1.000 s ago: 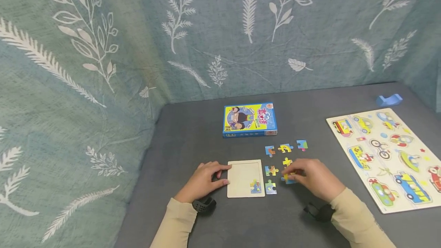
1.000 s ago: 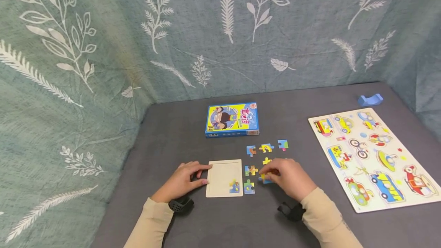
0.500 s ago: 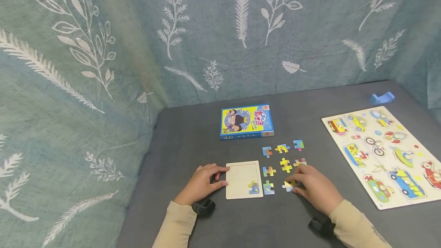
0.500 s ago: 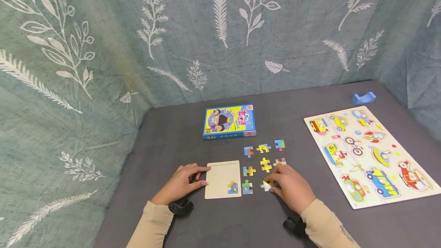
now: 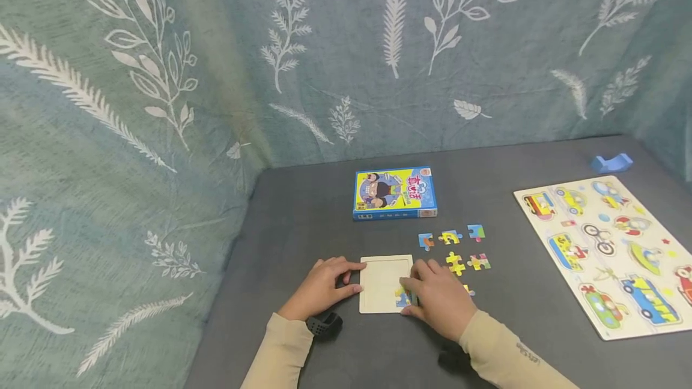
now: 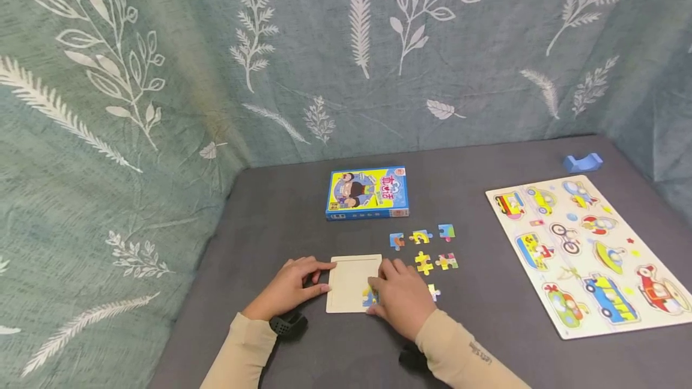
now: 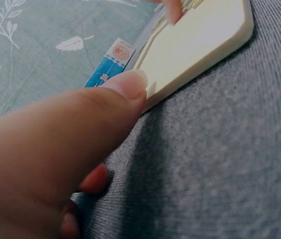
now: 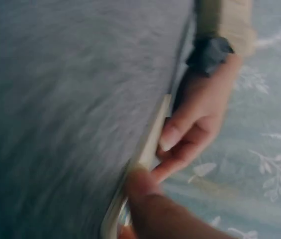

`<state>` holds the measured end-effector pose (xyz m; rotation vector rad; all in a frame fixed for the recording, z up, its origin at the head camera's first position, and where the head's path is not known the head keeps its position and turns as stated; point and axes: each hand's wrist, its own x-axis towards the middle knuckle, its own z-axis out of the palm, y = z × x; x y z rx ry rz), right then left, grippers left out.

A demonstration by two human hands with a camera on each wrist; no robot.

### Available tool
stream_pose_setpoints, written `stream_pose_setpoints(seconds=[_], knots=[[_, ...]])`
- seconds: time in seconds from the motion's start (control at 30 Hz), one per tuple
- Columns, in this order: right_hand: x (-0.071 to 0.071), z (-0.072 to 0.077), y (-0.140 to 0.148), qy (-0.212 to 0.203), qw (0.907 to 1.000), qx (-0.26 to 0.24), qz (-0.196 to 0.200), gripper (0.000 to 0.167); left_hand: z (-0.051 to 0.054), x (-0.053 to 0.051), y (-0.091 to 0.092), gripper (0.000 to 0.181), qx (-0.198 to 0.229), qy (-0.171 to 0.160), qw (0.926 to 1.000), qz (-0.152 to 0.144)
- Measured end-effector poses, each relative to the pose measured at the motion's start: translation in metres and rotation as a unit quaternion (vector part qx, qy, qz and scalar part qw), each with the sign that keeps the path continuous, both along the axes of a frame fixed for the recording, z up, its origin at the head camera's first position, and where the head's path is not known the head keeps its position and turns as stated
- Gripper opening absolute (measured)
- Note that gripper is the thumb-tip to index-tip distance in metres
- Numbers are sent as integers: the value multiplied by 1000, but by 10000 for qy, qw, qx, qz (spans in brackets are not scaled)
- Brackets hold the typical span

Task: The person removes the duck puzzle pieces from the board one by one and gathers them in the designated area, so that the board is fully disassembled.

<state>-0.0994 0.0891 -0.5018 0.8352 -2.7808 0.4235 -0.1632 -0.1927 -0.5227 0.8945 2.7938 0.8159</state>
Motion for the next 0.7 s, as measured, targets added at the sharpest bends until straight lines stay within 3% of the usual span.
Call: stream_pose_setpoints(seconds=[0.13,0.3,0.5,0.6,0.7], knots=[[0,-7,-9,-73,9997,-189,-113,43,0,0,0,43,-36,23,10000,-53],[1,-4,-9,-496,9960,-745,-47,33,2,1,1,42,-22,7,10000,10],[3,8,14,-1270,9733,-1852,468,25,1,2,1,44,-107,-98,9999,75],[3,19,42,-1403,9643,-2237,195,22,2,2,1,43,-93,-189,9997,157],[2,25,75,-1379,9604,-2387,-408,21,3,1,3,41,-10,-175,9996,205]])
